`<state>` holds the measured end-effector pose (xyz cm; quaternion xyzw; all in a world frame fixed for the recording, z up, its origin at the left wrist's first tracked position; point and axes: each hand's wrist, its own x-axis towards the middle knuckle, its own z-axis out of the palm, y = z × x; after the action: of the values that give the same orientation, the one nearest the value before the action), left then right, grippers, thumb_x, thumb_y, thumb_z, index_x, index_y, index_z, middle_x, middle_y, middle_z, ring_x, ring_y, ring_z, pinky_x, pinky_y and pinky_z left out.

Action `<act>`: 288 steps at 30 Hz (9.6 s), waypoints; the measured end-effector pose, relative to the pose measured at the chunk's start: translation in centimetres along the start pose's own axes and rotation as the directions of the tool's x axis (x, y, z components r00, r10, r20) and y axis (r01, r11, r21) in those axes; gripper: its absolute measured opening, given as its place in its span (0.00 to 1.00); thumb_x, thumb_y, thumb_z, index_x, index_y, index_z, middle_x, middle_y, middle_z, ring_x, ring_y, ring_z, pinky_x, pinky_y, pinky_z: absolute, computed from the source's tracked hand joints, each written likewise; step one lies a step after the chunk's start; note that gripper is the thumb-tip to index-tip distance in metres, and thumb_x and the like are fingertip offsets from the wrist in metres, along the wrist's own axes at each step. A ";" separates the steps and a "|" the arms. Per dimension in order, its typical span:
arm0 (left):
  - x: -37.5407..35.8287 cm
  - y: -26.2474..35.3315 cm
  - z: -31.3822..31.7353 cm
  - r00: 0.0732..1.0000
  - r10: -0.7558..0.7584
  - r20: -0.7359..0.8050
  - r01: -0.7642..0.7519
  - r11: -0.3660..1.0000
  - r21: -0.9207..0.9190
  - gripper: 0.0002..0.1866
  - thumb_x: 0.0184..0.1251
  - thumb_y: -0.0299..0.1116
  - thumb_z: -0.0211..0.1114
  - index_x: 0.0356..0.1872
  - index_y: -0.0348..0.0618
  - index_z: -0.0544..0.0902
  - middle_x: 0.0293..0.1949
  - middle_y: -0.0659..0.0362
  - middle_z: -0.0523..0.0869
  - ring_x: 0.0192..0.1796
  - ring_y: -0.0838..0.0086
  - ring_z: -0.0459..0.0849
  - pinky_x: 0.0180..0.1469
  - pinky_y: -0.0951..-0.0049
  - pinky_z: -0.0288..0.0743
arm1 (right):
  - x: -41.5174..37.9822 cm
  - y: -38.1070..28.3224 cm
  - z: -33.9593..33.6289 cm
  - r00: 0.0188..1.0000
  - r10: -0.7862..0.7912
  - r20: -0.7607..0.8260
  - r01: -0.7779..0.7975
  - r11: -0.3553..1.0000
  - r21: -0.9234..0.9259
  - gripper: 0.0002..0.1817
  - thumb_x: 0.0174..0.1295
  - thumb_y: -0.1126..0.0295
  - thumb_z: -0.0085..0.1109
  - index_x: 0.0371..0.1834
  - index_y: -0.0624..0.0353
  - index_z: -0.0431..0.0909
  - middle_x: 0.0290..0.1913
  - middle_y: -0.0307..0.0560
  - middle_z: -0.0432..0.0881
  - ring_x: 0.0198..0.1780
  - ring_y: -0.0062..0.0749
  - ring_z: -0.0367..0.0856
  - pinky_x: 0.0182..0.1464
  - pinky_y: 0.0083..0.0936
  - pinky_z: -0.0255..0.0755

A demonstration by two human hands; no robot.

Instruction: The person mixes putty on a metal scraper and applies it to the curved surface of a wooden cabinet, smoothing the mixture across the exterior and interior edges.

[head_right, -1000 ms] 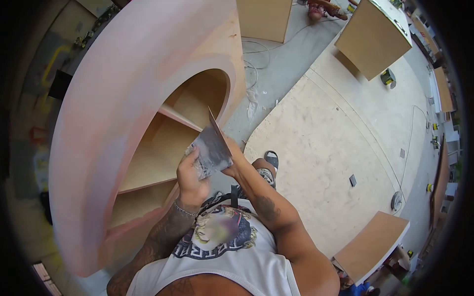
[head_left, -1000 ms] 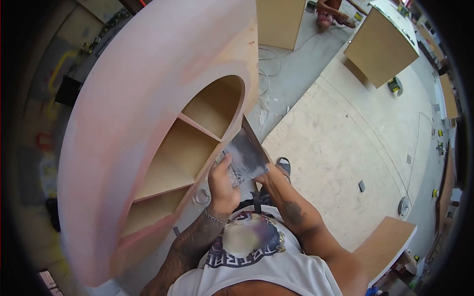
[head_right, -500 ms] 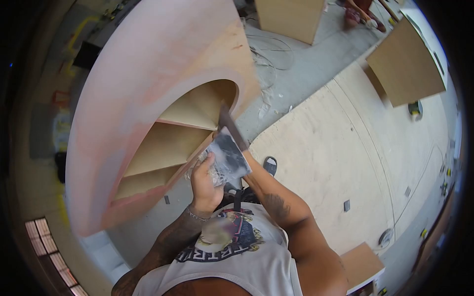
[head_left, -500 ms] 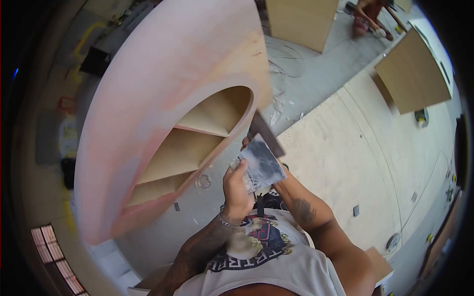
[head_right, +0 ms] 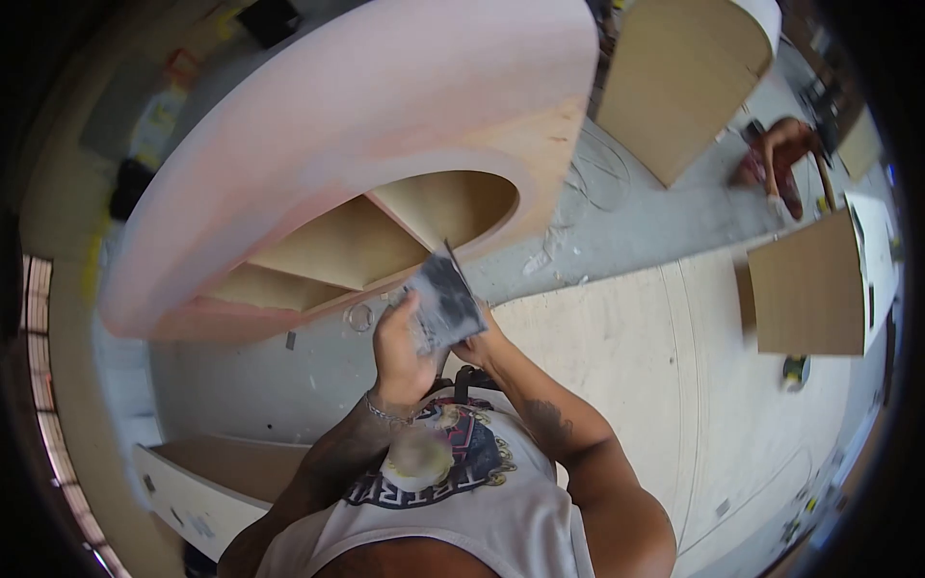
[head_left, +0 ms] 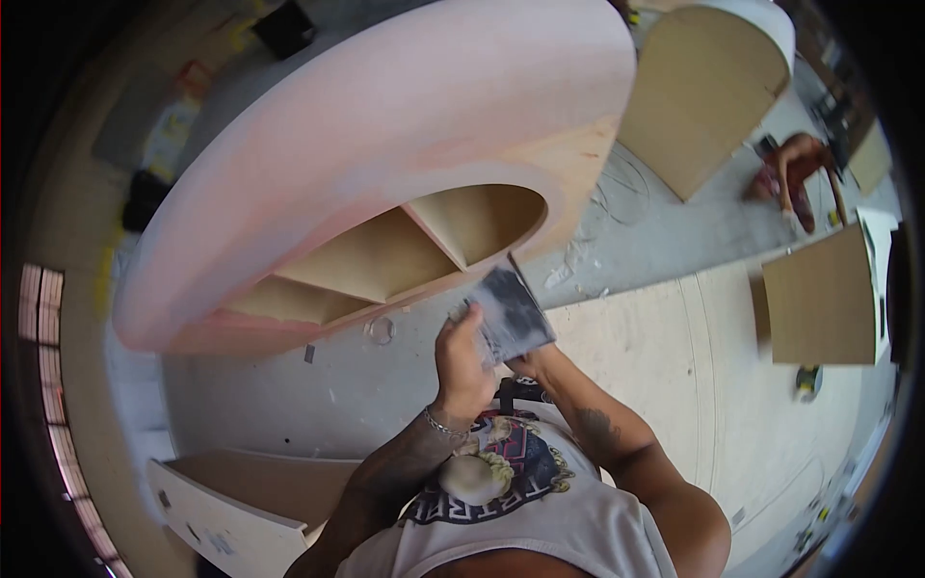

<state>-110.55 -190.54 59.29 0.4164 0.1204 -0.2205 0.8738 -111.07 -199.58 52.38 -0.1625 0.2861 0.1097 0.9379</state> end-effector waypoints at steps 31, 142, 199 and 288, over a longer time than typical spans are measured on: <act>-11.3 -6.3 -1.7 0.707 0.523 -0.475 -0.520 0.840 0.151 0.10 0.71 0.29 0.59 0.47 0.34 0.80 0.43 0.61 0.83 0.45 0.76 0.80 0.51 0.74 0.72 | -14.8 -7.9 -4.5 0.803 -0.049 0.594 0.589 0.217 -0.778 0.16 0.73 0.62 0.56 0.50 0.65 0.82 0.25 0.28 0.74 0.29 0.12 0.66 0.32 0.14 0.64; -3.3 -14.1 6.8 0.927 0.372 -0.050 -0.140 0.467 0.873 0.19 0.78 0.38 0.52 0.58 0.34 0.78 0.48 0.55 0.86 0.50 0.74 0.81 0.54 0.70 0.74 | -1.0 -32.8 -8.9 0.710 -0.583 0.394 0.582 0.170 -0.796 0.13 0.70 0.66 0.56 0.47 0.67 0.81 0.35 0.46 0.86 0.37 0.23 0.80 0.40 0.23 0.72; -2.7 -11.2 4.6 0.996 0.022 0.090 0.030 0.843 -0.537 0.12 0.73 0.37 0.55 0.53 0.49 0.79 0.46 0.61 0.87 0.40 0.69 0.86 0.34 0.68 0.80 | -3.5 -24.6 -3.7 0.154 -0.156 0.976 0.957 -0.223 -0.187 0.34 0.45 0.89 0.52 0.60 0.56 0.78 0.54 0.54 0.81 0.52 0.52 0.77 0.56 0.42 0.70; 8.0 -18.0 -24.6 0.662 0.263 -0.702 -0.580 0.773 -0.258 0.11 0.74 0.34 0.56 0.50 0.41 0.77 0.49 0.58 0.81 0.53 0.69 0.80 0.57 0.68 0.73 | 15.8 6.0 -21.6 0.927 0.153 -0.342 -0.355 0.652 -0.670 0.26 0.70 0.50 0.55 0.56 0.63 0.77 0.35 0.38 0.81 0.27 0.22 0.77 0.27 0.24 0.71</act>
<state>-112.90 -183.64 28.66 0.2617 0.3505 0.1826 0.8805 -110.85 -200.23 24.94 -0.4879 0.3579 0.3225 0.7279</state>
